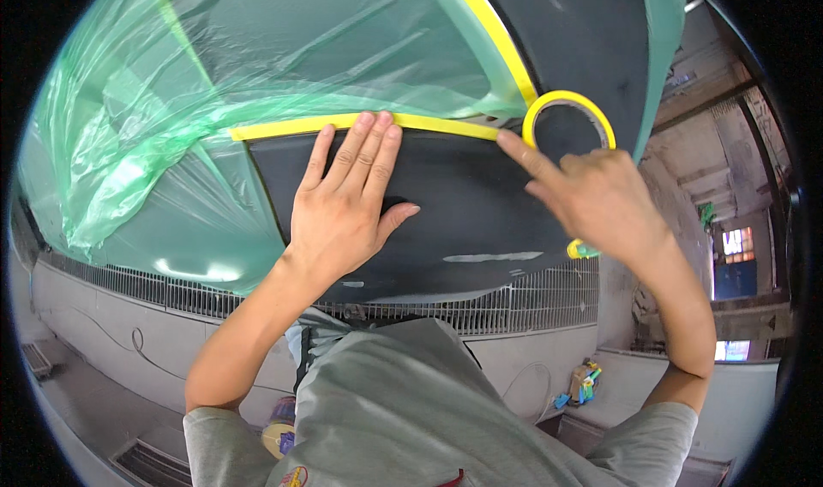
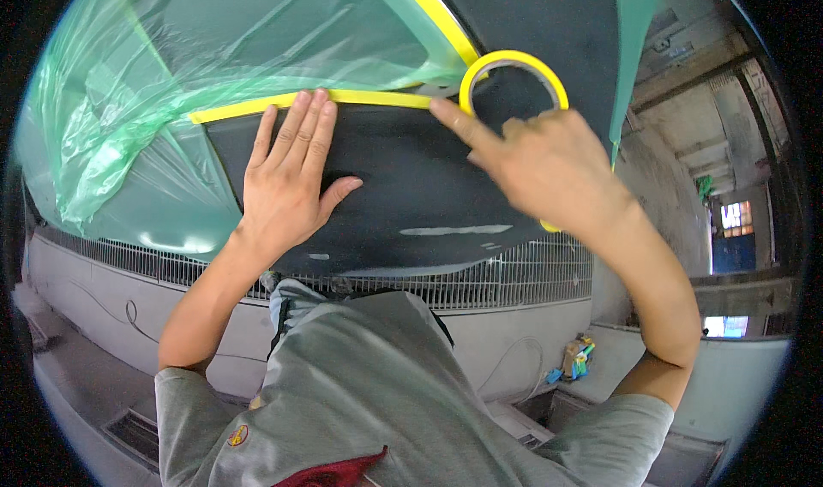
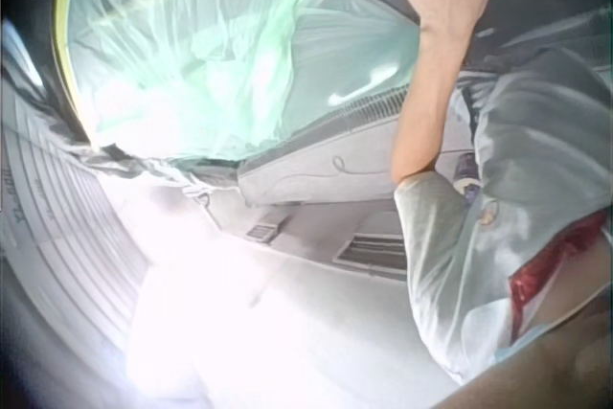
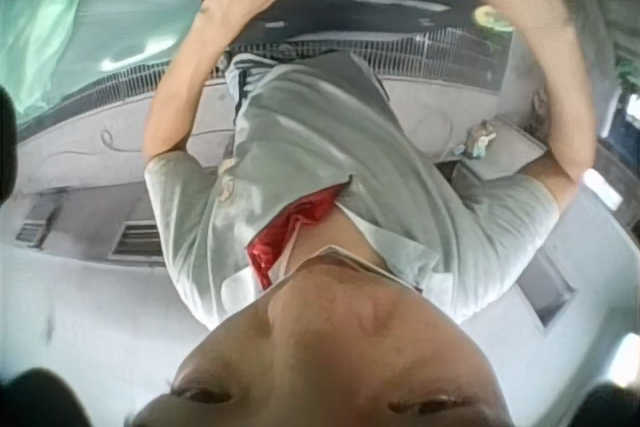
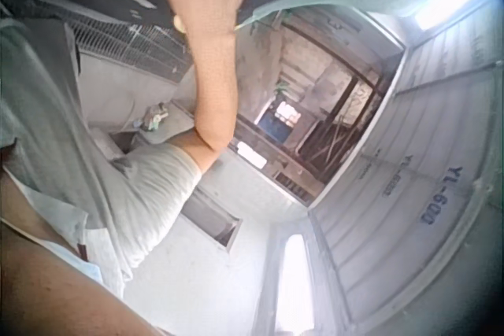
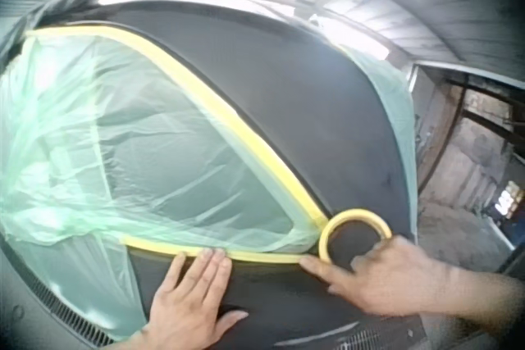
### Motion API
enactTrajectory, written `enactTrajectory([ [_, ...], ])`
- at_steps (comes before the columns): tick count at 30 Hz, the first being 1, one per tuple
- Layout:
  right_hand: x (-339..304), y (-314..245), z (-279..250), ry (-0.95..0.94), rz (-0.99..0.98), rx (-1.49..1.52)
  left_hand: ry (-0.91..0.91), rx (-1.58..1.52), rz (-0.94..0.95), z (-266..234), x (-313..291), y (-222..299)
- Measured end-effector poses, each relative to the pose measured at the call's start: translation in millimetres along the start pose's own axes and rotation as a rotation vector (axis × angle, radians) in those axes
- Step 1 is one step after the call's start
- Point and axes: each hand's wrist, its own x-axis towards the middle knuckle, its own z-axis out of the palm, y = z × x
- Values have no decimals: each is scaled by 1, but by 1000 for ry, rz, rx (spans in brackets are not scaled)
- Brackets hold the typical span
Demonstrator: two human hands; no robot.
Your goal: The person applies yellow masking tape along the edges of a green plastic sheet covering a car hood. They smooth the tape and plastic to secure the mask, then retrieve a spray bottle and apply a liquid to the taped area.
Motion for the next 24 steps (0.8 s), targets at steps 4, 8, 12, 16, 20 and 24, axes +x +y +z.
enactTrajectory([
  [4, -9, 7, 13, 85, 68, -34, 34, -47, 5, 7, 5, 9],
  [8, 0, 4, 19, 108, 127, -64, 13, -85, 68, 10, 16, 14],
  [12, 4, -2, 16, 59, 168, -48, 18, -130, 134, 16, 36, 25],
  [16, 6, -12, 18, 124, 200, -63, 42, -175, 201, 24, 57, 38],
  [20, 8, -20, 25, 171, 356, -15, 22, -167, 217, 26, 64, 44],
  [24, 21, -24, 37, 243, 458, 88, -31, -122, 276, 29, 69, 44],
])
